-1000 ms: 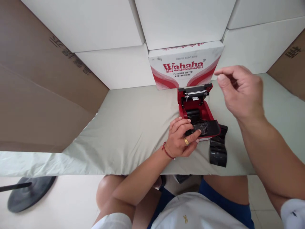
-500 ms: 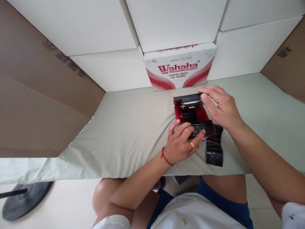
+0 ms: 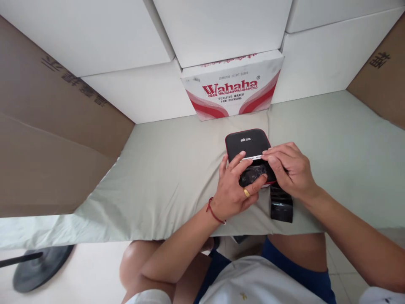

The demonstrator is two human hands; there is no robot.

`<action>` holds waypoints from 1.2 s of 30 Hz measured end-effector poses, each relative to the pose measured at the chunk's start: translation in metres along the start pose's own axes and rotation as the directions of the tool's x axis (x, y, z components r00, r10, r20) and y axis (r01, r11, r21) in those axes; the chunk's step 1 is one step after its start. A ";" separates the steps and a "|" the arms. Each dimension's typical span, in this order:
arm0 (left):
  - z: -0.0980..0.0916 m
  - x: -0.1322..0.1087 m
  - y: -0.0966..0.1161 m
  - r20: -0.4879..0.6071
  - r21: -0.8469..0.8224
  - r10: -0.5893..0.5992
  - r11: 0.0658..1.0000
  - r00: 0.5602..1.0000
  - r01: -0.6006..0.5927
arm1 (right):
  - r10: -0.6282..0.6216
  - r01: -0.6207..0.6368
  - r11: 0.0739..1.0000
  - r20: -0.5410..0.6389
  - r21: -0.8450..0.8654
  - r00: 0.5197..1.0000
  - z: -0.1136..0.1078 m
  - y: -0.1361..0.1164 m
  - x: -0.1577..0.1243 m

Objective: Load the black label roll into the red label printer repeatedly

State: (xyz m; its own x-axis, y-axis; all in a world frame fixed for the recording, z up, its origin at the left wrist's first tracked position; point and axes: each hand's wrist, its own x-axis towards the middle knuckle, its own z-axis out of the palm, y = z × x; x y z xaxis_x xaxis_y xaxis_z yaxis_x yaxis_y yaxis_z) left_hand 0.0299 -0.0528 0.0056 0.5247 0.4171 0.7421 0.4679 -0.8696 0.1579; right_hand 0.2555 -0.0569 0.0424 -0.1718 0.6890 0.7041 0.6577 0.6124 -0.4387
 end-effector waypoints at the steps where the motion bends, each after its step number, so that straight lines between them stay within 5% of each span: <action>1: -0.001 0.000 -0.001 0.016 -0.011 0.004 1.000 1.000 -0.004 | -0.003 0.003 1.000 0.003 0.005 1.000 0.001 0.001 -0.001; 10: -0.007 0.002 0.000 0.143 0.075 -0.020 0.997 0.990 0.009 | -0.031 0.031 0.999 0.009 -0.023 0.999 0.005 0.003 -0.005; 16: -0.005 0.002 -0.003 0.063 0.010 0.010 1.000 0.998 -0.011 | -0.075 0.076 0.997 -0.030 0.028 0.997 0.008 0.002 -0.014; 20: -0.005 -0.003 -0.012 -0.084 -0.258 -0.059 0.966 0.995 0.036 | -0.201 0.205 0.976 -0.057 0.078 0.978 0.005 -0.002 -0.020; 23: -0.003 -0.009 -0.025 -0.145 -0.482 -0.317 0.850 0.937 0.213 | -0.215 0.222 0.971 -0.076 0.094 0.974 0.006 -0.005 -0.020; 26: 0.002 -0.013 -0.039 -0.023 -0.664 -0.558 0.629 0.830 0.405 | -0.218 0.225 0.969 -0.077 0.102 0.973 0.007 -0.006 -0.019; 30: 0.009 -0.011 -0.049 0.199 -0.854 -0.602 0.280 0.773 0.438 | -0.210 0.217 0.971 -0.076 0.104 0.975 0.007 -0.006 -0.019; 36: 0.012 0.003 -0.045 0.285 -0.915 -0.623 0.050 0.729 0.400 | -0.209 0.216 0.969 -0.066 0.123 0.976 0.007 -0.005 -0.019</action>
State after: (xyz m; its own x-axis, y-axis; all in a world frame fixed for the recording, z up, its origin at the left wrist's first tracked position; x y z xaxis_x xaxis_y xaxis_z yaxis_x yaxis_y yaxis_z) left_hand 0.0191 -0.0089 -0.0068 0.2934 0.9208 0.2571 -0.4174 -0.1186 0.9010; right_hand 0.2502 -0.0699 0.0272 -0.2569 0.5184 0.8156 0.5096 0.7898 -0.3414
